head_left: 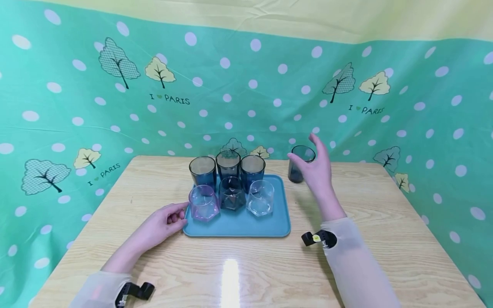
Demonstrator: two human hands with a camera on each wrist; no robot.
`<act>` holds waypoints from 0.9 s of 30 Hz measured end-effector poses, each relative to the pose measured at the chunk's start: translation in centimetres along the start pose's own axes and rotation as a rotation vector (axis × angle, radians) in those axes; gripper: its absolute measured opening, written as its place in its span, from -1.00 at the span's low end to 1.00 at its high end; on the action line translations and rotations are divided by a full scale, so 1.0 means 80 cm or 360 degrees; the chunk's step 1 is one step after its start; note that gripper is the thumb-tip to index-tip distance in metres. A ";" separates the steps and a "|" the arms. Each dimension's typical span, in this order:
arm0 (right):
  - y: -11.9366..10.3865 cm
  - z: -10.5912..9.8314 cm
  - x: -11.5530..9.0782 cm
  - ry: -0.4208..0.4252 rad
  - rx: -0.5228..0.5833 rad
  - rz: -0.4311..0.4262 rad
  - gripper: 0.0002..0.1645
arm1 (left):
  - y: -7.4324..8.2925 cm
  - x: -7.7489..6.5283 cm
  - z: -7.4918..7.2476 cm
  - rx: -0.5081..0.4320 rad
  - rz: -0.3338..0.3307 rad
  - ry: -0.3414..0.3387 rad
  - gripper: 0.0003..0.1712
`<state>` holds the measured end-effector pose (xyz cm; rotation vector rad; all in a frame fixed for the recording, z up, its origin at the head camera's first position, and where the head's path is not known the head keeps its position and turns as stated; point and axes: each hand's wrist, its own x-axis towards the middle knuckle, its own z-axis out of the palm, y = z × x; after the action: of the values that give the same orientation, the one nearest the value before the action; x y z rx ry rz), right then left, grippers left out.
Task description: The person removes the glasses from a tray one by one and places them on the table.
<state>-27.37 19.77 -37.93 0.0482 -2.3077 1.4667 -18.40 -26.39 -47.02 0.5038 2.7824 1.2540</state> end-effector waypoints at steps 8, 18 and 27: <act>-0.022 0.015 0.001 -0.0083 0.0051 -0.0073 0.23 | 0.004 0.000 -0.001 0.0001 0.0021 0.0007 -0.38; -0.039 0.047 -0.006 -0.0245 0.0141 -0.0096 0.29 | -0.001 -0.004 -0.001 0.0026 -0.0037 0.0002 -0.37; -0.041 0.074 -0.009 -0.0384 0.0282 -0.0077 0.24 | -0.002 -0.002 0.000 0.0025 -0.0011 0.0009 -0.37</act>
<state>-27.80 12.99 -37.50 0.3458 -2.3326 1.7187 -18.32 -26.57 -47.16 0.4923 2.7984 1.2352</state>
